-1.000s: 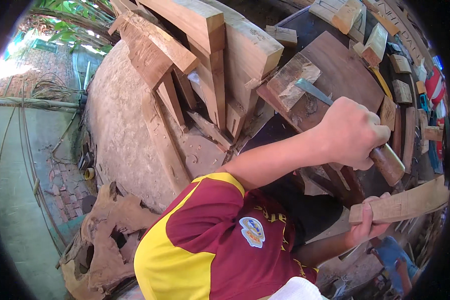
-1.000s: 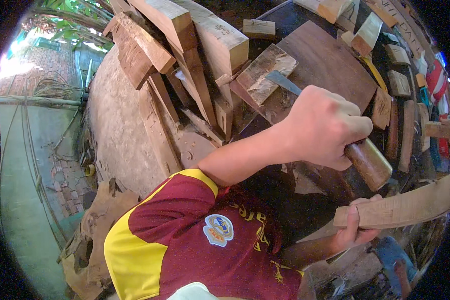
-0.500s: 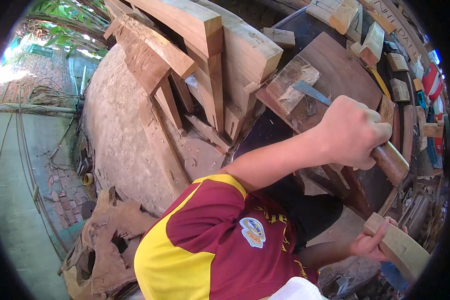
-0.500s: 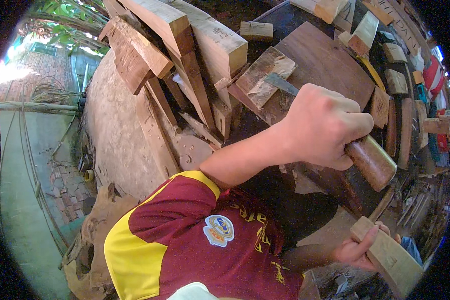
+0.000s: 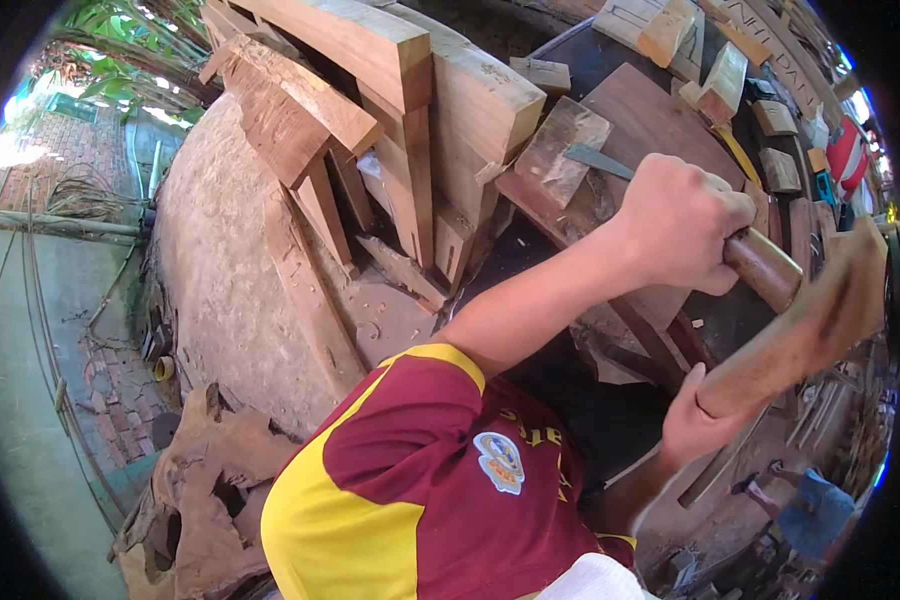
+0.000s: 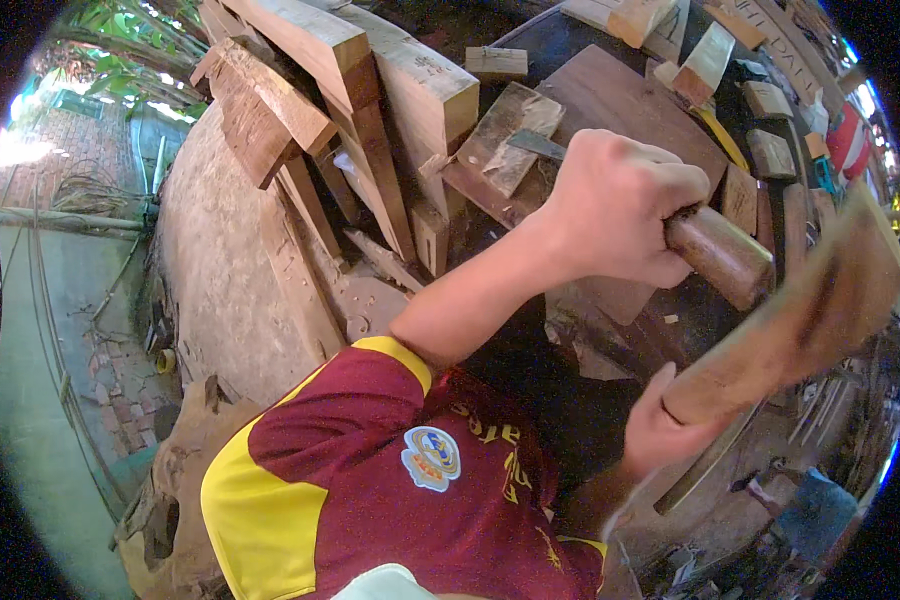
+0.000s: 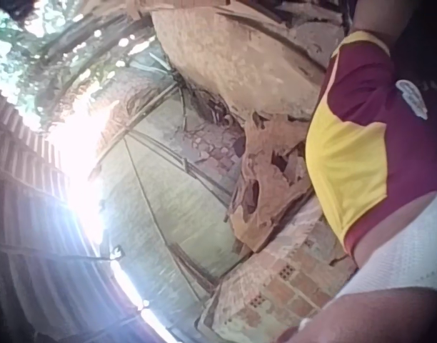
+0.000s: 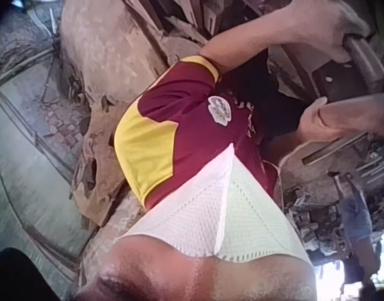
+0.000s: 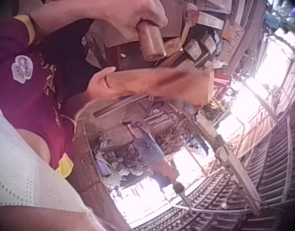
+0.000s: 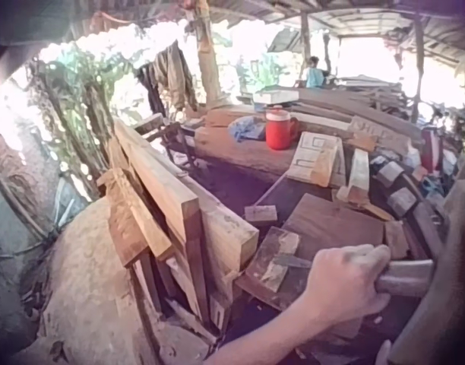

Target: The person uses a chisel and a wooden mallet to carve and shape a small block of wood on a workbench. They repeatedly strike the chisel to remove wood shavings, occasionally repositioning the block and inspecting the carved surface.

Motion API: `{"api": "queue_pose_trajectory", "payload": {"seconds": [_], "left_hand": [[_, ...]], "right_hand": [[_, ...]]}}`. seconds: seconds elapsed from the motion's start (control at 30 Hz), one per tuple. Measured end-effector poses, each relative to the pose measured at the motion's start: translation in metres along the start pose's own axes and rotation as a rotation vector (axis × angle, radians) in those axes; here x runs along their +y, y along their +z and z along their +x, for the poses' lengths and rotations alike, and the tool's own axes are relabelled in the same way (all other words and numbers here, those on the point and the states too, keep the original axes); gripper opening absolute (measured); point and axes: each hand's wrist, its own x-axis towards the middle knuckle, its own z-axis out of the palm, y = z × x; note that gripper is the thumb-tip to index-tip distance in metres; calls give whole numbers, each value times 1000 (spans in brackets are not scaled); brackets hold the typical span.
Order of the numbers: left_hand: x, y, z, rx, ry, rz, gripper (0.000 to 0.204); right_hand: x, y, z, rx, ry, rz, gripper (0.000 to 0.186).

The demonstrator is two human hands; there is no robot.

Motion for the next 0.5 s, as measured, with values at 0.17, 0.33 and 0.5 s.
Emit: {"api": "queue_pose_trajectory", "payload": {"seconds": [0.17,0.33,0.5], "left_hand": [[1,-1,-8,-18,-26,61,25],[3,0,-4,-23,-36,56,25],[3,3,-5,-54,-60,110,25]], "right_hand": [[-14,-2,9,381,547,510,64],[-17,0,14,680,694,776,60],[-14,-5,8,574,630,654,62]]}}
